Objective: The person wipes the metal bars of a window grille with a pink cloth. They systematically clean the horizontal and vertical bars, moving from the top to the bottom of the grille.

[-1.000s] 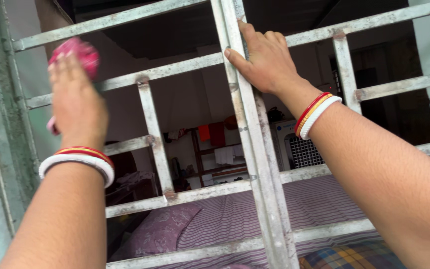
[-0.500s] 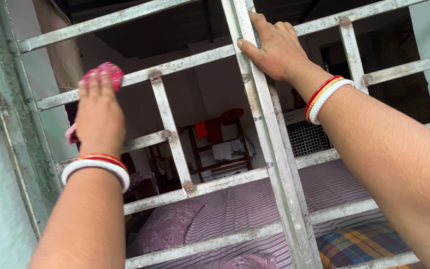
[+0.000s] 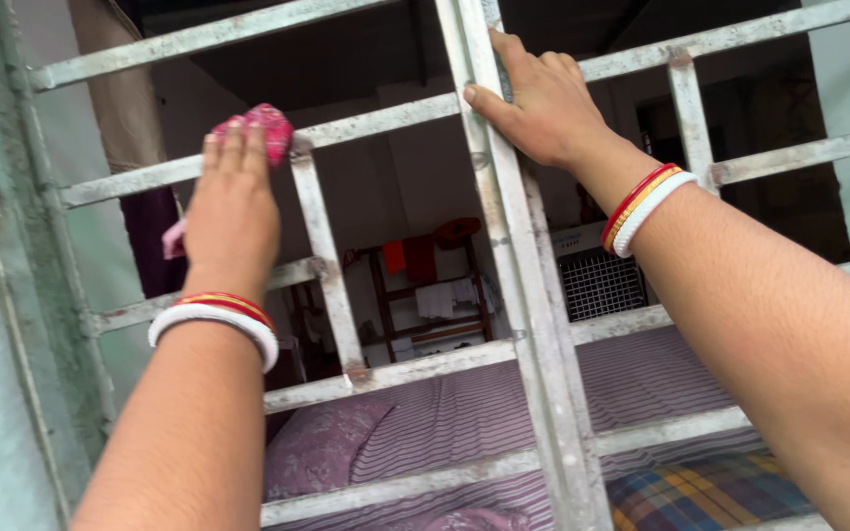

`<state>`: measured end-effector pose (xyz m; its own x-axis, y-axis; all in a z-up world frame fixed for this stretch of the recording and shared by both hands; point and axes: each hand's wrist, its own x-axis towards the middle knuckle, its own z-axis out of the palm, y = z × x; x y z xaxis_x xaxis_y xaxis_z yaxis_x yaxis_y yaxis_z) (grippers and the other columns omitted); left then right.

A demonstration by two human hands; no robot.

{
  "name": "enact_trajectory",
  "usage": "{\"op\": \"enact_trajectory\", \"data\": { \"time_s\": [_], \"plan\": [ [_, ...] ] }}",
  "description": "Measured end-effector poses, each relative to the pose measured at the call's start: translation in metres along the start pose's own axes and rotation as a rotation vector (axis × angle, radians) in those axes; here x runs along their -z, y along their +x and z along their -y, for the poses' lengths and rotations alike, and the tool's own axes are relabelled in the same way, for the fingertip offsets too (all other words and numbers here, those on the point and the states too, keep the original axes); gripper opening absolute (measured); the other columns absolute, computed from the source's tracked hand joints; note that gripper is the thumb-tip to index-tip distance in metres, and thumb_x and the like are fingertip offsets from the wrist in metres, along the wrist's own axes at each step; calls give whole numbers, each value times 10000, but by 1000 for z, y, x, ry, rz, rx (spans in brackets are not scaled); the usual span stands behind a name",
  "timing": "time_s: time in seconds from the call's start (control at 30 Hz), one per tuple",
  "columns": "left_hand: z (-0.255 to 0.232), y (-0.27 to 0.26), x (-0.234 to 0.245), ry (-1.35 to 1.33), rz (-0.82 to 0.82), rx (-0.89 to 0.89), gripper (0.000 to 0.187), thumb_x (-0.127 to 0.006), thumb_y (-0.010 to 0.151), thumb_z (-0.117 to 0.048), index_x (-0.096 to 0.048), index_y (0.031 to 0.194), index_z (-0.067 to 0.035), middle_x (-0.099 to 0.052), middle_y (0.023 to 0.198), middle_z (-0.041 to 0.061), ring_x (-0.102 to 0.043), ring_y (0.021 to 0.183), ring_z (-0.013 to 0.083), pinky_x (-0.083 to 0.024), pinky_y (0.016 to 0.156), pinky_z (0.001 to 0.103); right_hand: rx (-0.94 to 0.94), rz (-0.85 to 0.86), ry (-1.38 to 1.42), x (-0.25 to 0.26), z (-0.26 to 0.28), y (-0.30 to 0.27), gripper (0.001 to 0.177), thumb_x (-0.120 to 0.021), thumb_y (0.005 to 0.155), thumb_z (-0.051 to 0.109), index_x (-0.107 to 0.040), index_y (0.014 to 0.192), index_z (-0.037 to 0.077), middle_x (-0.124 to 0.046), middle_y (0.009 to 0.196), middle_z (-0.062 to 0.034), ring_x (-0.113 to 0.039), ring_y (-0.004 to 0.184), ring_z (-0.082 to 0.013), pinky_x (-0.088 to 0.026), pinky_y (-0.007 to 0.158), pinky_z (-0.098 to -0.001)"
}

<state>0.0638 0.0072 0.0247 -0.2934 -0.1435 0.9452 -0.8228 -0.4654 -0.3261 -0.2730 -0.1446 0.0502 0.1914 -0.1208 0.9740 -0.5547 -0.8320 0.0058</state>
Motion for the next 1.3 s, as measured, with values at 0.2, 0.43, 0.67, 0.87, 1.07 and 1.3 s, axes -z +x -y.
{"op": "enact_trajectory", "data": {
  "time_s": [0.2, 0.43, 0.67, 0.87, 1.07, 1.3],
  "plan": [
    [45, -9, -9, 215, 77, 212, 690, -531, 919, -6, -330, 1563, 143, -399, 1562, 321, -371, 1486, 393, -258, 1245, 452, 141, -92, -27, -4, -8, 4, 730, -469, 1043, 532, -363, 1575, 42, -666, 1152, -199, -539, 1103, -349, -342, 1090, -485],
    [18, -16, 31, 30, -50, 256, 848, -569, 815, 131, -295, 1616, 88, -346, 1640, 300, -327, 1515, 434, -278, 1251, 422, 190, -177, -3, -20, -14, 2, 713, -475, 1061, 530, -381, 1574, 44, -673, 1065, -174, -523, 1088, -329, -290, 1110, -475],
    [12, -1, 9, 52, 74, 184, 733, -558, 844, 85, -359, 1549, 81, -441, 1565, 293, -384, 1475, 403, -309, 1219, 403, 221, -170, 89, -9, -19, -4, 754, -507, 1033, 606, -449, 1551, 61, -640, 1058, -182, -503, 1035, -322, -317, 1085, -464],
    [61, -23, -2, 262, 71, 213, 706, -563, 907, 51, -340, 1574, 117, -436, 1570, 308, -405, 1453, 394, -328, 1199, 419, 213, -184, 88, -14, -20, -3, 747, -518, 1029, 582, -455, 1549, 50, -639, 1036, -183, -496, 1034, -338, -316, 1071, -471],
    [40, -25, 49, -20, -46, 288, 729, -570, 857, 37, -340, 1546, 95, -383, 1572, 307, -346, 1473, 434, -311, 1198, 445, 247, -231, 45, -19, -19, 2, 713, -510, 1056, 535, -444, 1549, 23, -657, 1077, -186, -518, 1051, -318, -298, 1099, -482],
    [21, -30, 27, -25, -13, 139, 704, -423, 895, 112, -366, 1592, 38, -395, 1611, 251, -362, 1483, 405, -326, 1194, 432, 203, -169, 49, -15, -17, 0, 714, -502, 1053, 544, -435, 1552, 38, -656, 1032, -186, -521, 1031, -317, -319, 1077, -469]
  ]
}}
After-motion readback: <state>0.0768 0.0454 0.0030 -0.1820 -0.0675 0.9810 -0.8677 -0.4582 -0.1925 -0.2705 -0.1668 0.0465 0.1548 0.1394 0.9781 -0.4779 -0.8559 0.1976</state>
